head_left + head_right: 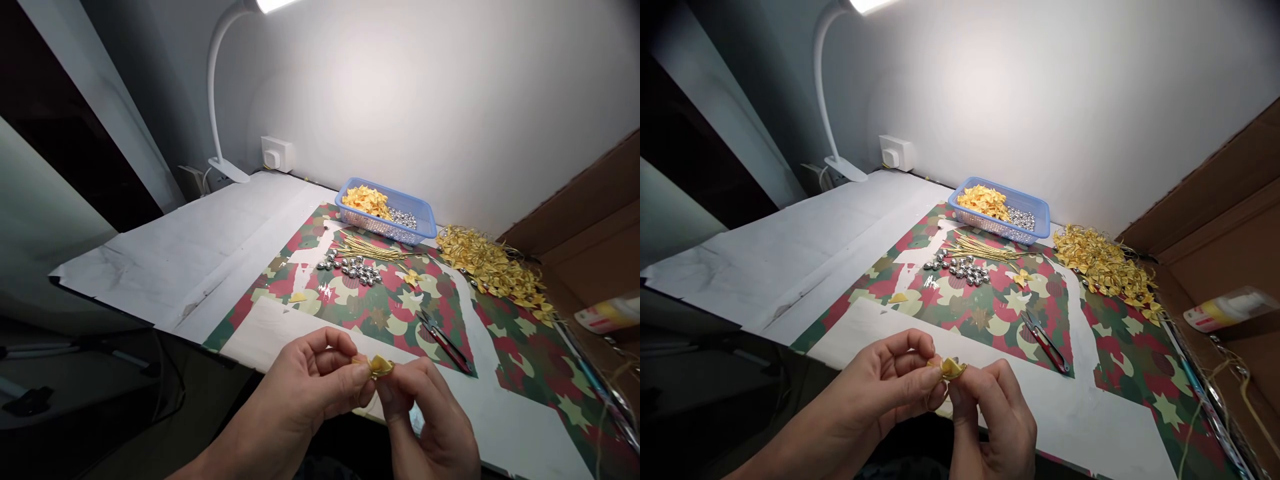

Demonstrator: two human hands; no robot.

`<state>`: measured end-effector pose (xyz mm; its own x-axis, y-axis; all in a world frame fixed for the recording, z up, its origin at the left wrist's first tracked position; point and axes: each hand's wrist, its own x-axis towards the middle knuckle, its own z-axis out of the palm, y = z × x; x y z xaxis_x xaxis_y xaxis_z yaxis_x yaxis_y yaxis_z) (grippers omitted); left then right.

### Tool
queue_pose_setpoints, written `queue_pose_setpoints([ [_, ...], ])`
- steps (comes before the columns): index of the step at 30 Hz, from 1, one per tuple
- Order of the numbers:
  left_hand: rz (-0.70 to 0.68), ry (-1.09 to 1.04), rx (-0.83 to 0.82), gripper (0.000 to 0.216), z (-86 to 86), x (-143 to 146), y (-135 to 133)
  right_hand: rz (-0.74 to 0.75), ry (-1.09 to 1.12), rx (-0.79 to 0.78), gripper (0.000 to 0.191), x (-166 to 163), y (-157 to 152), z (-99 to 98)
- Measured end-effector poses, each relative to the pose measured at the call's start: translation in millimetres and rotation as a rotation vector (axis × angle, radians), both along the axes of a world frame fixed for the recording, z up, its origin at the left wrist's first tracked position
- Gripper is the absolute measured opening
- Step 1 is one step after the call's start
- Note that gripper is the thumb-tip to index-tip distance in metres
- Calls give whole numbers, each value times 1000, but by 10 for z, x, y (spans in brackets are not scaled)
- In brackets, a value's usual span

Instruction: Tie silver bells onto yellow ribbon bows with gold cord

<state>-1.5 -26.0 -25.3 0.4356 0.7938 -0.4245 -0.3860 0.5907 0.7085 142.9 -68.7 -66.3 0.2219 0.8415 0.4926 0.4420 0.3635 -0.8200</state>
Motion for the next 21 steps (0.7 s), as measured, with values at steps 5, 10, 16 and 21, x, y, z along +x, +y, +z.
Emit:
queue_pose_setpoints([
  [5,-17,-18,-7,21,22,-9,1,12,85,-42,18,-15,-17,33],
  [10,-15,-49,-11,23,83,-24,32,21,107,-52,18,-12,-33,53],
  [16,-41,-15,2,20,113,-47,50,3,86,-32,18,-25,-18,63],
  [21,-56,-36,21,18,45,-35,68,-51,32,-33,14,-30,-22,19],
])
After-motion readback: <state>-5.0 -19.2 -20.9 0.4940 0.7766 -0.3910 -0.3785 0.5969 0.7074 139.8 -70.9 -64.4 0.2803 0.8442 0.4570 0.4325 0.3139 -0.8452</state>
